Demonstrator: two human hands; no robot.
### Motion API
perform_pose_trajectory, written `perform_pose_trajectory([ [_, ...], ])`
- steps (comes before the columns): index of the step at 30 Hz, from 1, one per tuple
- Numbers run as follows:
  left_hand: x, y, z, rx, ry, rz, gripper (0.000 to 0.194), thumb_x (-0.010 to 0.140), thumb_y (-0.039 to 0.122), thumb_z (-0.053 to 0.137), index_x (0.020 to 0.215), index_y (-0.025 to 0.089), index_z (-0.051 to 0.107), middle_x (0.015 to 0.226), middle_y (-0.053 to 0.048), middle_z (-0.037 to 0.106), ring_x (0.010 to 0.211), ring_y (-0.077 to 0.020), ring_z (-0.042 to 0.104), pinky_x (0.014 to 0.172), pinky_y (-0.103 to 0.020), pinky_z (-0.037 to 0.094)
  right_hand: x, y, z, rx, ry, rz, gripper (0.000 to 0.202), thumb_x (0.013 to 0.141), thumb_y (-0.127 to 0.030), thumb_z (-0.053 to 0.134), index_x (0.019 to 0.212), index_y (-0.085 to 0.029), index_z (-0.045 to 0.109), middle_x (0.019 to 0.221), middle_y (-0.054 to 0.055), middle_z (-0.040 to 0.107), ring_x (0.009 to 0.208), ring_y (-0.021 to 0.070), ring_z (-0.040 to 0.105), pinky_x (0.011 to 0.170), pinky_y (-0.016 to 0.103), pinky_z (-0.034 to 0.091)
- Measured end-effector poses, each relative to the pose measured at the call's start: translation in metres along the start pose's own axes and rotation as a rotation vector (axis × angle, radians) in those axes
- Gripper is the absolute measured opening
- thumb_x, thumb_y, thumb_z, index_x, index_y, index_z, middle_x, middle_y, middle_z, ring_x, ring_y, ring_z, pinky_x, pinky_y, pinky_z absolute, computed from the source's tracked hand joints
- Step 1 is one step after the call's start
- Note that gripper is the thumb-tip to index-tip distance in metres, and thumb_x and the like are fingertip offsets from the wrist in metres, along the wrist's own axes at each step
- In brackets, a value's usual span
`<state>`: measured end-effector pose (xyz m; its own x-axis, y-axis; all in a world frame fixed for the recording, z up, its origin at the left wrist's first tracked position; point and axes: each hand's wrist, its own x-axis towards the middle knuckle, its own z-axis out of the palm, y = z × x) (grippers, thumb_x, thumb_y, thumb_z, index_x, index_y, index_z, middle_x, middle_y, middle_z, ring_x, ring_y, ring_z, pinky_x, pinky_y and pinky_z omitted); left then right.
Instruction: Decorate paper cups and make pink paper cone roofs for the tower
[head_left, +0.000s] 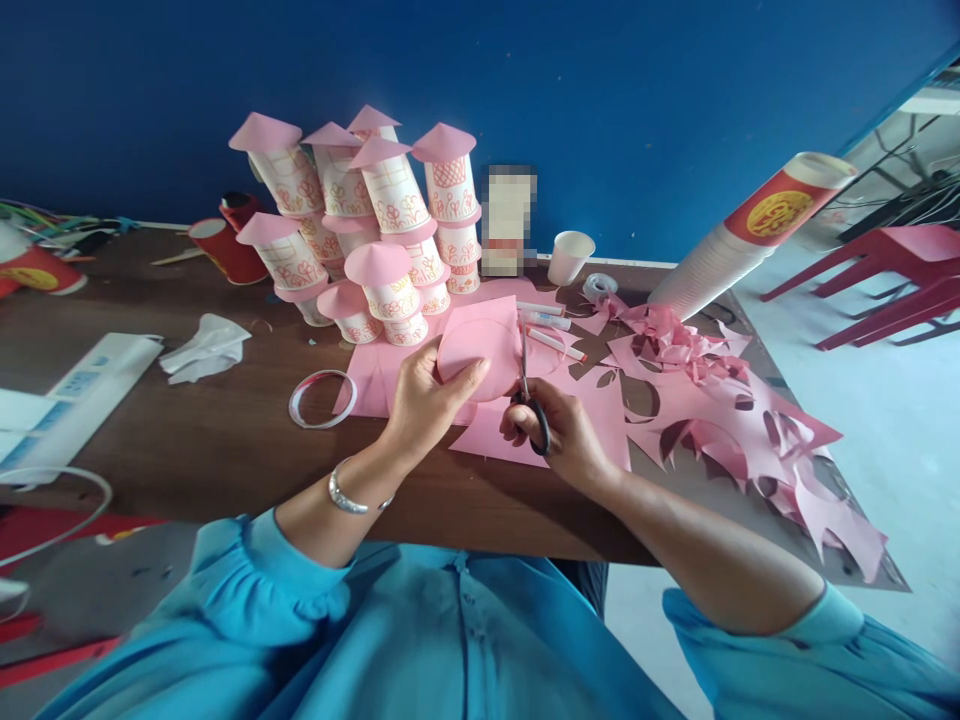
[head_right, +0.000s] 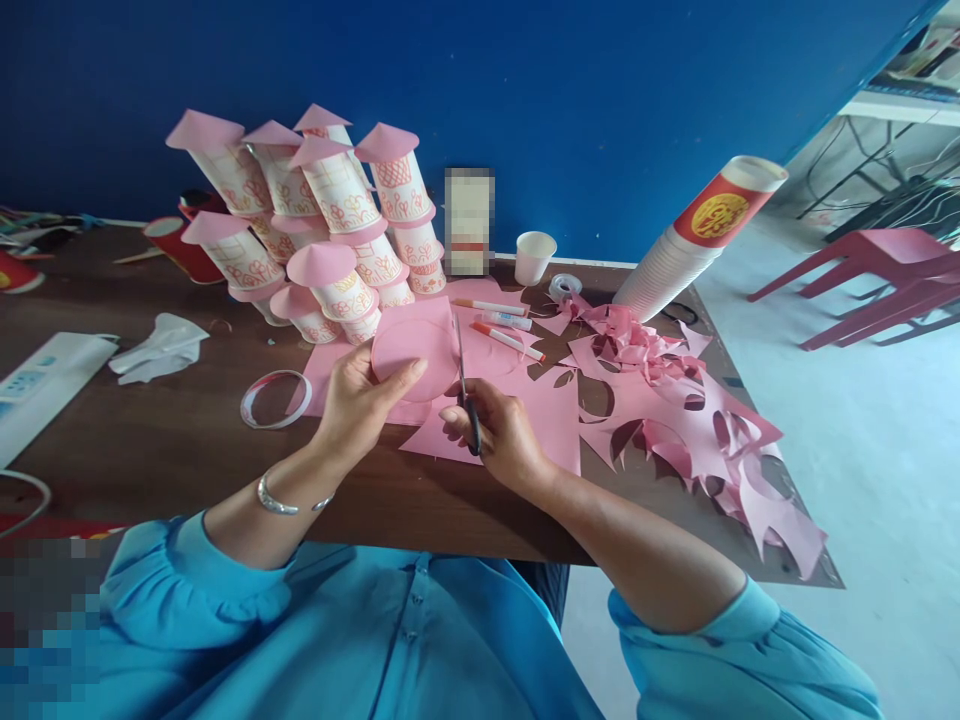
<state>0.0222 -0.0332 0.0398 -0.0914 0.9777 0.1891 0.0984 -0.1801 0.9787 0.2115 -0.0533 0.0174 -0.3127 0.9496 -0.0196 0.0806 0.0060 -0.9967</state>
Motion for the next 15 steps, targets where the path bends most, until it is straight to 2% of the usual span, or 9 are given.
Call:
perform_pose_trajectory([
  [15, 0.0002, 0.0005, -0.0004, -0.048, -0.039, -0.044, 0.033, 0.079, 0.047, 0.085, 0.086, 0.017, 0.075, 0.080, -0.005, 0.077, 0.075, -0.0207, 0.070, 0.066, -0.030, 0.060, -0.0006, -0.0016, -0.0013, 0.001, -0.013, -0.038, 0.055, 0.089, -0.075, 0.069, 0.094, -0.022, 0.059, 0.071, 0.001, 0.071, 0.061, 0.0152, 0.068, 0.057, 0.028, 0.056],
])
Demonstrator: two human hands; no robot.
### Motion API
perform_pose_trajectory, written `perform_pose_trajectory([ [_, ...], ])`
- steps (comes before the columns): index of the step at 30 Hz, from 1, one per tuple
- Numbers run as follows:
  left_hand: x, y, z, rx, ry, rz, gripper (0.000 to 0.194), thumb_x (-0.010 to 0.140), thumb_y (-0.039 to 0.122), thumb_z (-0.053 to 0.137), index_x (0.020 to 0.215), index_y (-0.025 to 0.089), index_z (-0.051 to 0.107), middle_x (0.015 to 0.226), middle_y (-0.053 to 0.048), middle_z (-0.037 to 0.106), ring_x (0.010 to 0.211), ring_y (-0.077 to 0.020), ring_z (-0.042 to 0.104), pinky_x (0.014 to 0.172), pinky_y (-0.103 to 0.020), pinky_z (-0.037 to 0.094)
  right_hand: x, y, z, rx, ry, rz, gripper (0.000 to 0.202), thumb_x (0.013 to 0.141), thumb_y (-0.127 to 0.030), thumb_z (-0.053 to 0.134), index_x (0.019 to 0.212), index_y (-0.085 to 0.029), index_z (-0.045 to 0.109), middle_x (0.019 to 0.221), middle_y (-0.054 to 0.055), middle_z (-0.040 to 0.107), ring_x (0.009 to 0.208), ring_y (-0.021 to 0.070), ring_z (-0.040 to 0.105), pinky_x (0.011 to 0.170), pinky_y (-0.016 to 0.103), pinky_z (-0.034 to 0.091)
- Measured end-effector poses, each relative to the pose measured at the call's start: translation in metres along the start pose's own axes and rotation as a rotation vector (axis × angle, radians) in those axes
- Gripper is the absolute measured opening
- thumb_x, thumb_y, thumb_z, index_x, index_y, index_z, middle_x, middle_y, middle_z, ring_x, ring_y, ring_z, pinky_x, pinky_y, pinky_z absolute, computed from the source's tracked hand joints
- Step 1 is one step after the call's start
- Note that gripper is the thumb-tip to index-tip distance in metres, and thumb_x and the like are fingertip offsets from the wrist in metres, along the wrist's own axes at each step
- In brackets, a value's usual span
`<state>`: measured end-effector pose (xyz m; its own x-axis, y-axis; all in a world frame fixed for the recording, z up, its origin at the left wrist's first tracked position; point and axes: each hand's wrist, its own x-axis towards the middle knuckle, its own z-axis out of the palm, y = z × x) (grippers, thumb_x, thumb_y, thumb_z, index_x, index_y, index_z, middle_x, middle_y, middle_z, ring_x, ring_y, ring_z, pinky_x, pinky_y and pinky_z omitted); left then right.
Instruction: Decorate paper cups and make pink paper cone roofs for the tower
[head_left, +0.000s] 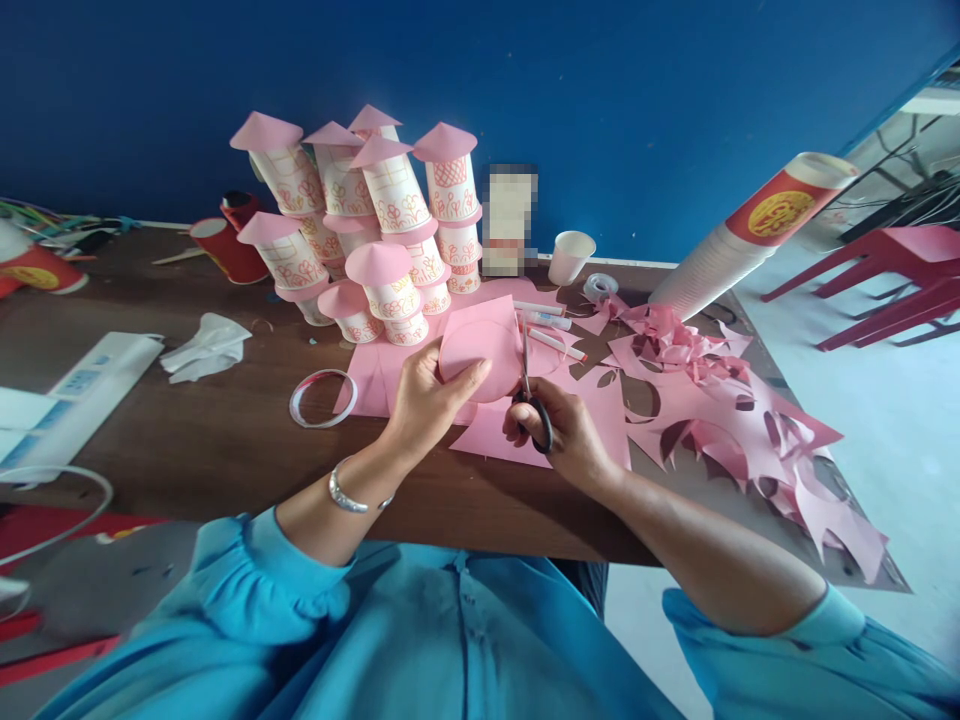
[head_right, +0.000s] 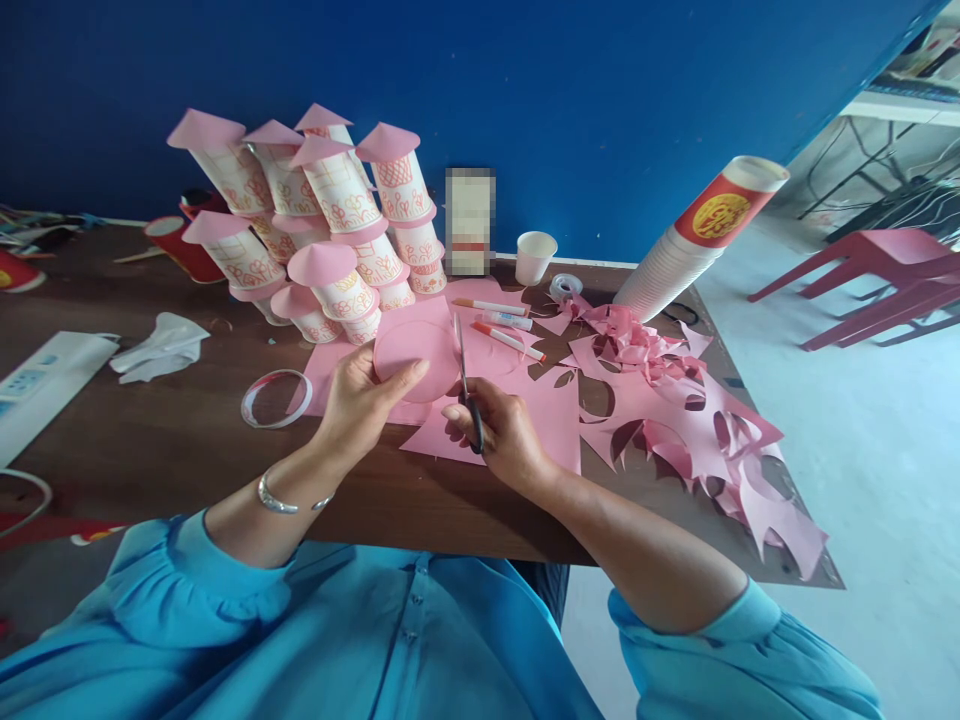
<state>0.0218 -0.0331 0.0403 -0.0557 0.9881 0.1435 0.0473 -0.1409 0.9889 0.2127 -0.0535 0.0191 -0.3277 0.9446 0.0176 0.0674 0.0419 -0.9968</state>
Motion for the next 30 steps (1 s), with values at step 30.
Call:
perform_pose_trajectory([
  [30, 0.007, -0.010, -0.008, -0.134, -0.030, -0.029, 0.027, 0.081, 0.041, 0.085, 0.093, 0.018, 0.076, 0.087, -0.004, 0.077, 0.082, -0.0210, 0.071, 0.077, -0.033, 0.060, 0.002, -0.007, -0.004, 0.020, -0.017, 0.046, 0.053, 0.084, -0.071, 0.077, 0.090, -0.020, 0.064, 0.060, -0.002, 0.065, 0.051, 0.0124, 0.059, 0.049, 0.025, 0.050],
])
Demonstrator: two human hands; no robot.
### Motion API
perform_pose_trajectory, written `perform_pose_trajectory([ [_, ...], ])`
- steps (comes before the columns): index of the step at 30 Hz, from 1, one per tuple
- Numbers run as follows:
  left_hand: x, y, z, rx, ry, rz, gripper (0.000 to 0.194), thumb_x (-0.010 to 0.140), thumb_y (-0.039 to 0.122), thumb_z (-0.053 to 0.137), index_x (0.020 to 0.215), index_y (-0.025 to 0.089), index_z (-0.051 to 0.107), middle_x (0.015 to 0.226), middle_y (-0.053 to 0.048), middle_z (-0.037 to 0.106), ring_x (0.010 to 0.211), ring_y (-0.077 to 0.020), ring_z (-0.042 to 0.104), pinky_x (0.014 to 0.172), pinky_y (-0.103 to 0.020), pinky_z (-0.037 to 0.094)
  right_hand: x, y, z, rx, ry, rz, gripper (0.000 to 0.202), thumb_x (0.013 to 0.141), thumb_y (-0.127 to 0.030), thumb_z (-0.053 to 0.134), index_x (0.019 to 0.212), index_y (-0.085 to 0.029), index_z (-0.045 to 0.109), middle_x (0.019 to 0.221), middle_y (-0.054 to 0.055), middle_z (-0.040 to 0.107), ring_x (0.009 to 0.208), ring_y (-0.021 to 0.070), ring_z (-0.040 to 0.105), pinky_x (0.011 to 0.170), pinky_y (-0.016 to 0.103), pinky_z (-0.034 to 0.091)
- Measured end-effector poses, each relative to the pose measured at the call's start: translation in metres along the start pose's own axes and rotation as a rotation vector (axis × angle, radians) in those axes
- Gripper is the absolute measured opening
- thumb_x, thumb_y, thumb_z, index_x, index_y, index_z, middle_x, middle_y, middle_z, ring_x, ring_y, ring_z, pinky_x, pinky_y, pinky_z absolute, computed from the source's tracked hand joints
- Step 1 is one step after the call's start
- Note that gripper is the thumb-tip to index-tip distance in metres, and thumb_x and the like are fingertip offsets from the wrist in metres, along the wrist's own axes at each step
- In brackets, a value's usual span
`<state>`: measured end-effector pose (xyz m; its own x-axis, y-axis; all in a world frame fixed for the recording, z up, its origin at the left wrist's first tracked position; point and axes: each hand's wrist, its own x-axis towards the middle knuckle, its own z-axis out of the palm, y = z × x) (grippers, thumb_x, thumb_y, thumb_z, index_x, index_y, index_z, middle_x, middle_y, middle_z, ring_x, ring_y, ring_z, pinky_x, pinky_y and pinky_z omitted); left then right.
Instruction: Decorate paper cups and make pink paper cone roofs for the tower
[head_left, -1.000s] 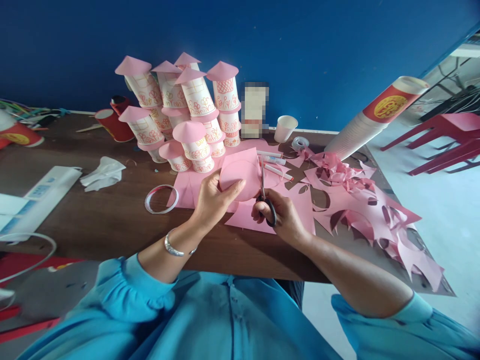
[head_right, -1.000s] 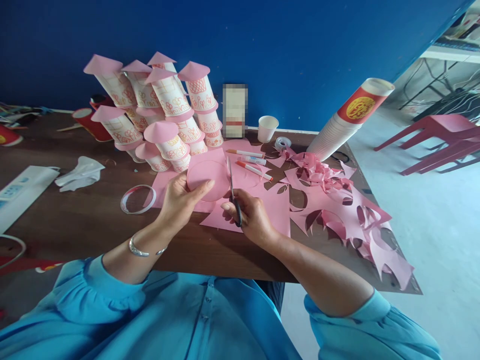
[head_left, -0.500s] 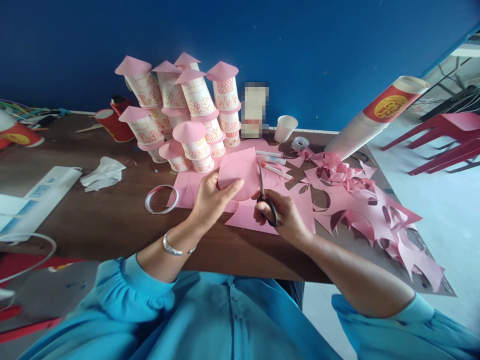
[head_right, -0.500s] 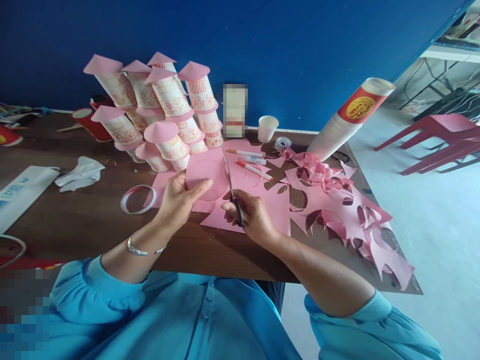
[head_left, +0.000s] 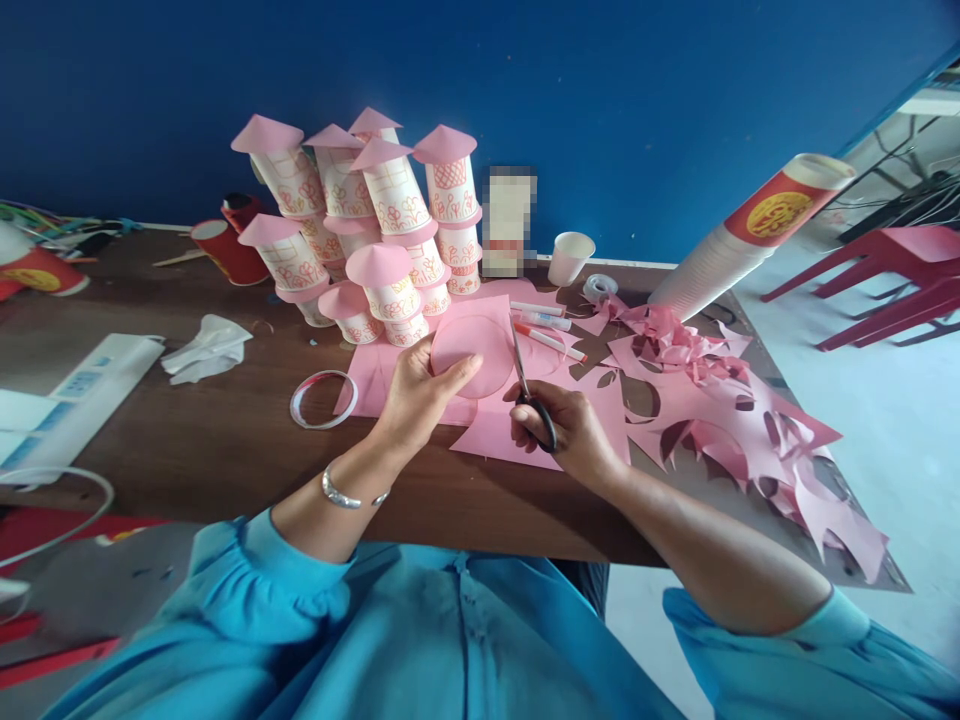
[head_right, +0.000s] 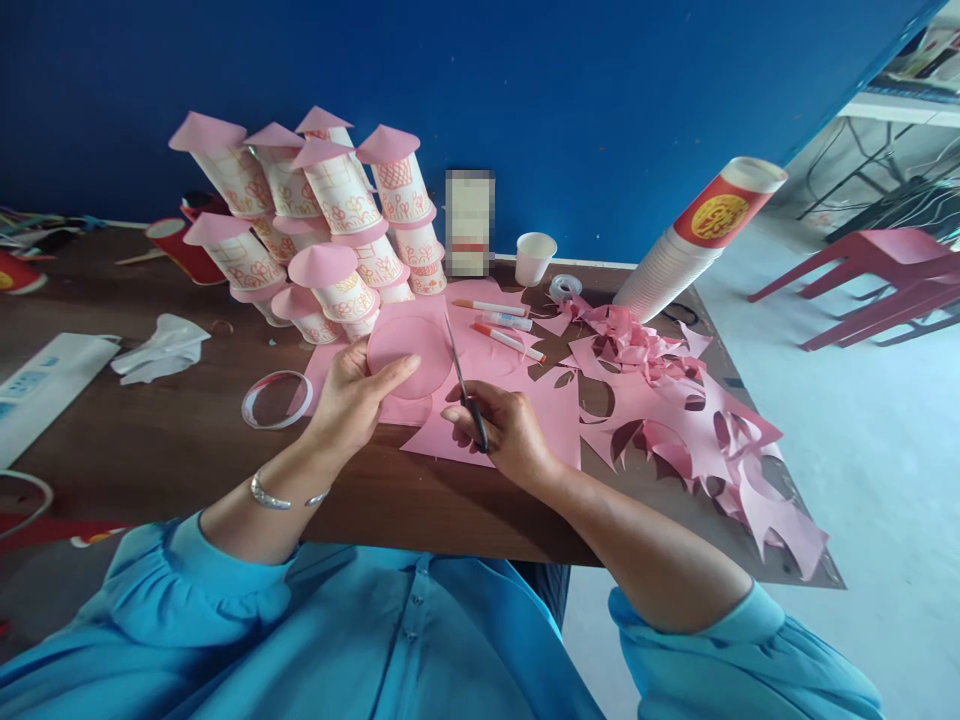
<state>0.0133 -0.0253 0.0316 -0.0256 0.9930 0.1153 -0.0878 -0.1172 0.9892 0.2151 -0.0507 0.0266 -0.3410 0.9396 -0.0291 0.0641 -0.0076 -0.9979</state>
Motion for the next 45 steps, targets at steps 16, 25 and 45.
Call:
perform_pose_trajectory([
  [16, 0.0049, 0.0000, -0.0042, -0.035, -0.014, 0.028, 0.030, 0.078, 0.042, 0.087, 0.095, 0.019, 0.077, 0.091, -0.005, 0.077, 0.085, -0.0207, 0.070, 0.082, -0.034, 0.060, 0.0001, -0.0014, 0.0004, -0.001, -0.019, -0.013, 0.052, 0.088, -0.071, 0.073, 0.087, -0.020, 0.065, 0.058, -0.003, 0.062, 0.049, 0.0102, 0.055, 0.046, 0.023, 0.046],
  [25, 0.0058, -0.0015, -0.0068, -0.032, -0.020, 0.038, 0.027, 0.079, 0.038, 0.086, 0.095, 0.018, 0.077, 0.089, -0.004, 0.076, 0.085, -0.0199, 0.068, 0.082, -0.033, 0.058, -0.0005, -0.0006, -0.0002, 0.000, -0.033, -0.031, 0.049, 0.091, -0.067, 0.073, 0.086, -0.019, 0.065, 0.059, -0.003, 0.062, 0.049, 0.0096, 0.054, 0.045, 0.022, 0.046],
  [45, 0.0085, 0.0006, -0.0070, 0.012, 0.047, 0.063, 0.035, 0.078, 0.050, 0.085, 0.089, 0.019, 0.075, 0.085, -0.005, 0.075, 0.083, -0.0216, 0.068, 0.075, -0.034, 0.056, -0.0007, -0.0042, 0.0001, -0.012, -0.031, -0.002, 0.052, 0.090, -0.069, 0.072, 0.084, -0.018, 0.066, 0.057, -0.003, 0.061, 0.048, 0.0089, 0.053, 0.043, 0.020, 0.044],
])
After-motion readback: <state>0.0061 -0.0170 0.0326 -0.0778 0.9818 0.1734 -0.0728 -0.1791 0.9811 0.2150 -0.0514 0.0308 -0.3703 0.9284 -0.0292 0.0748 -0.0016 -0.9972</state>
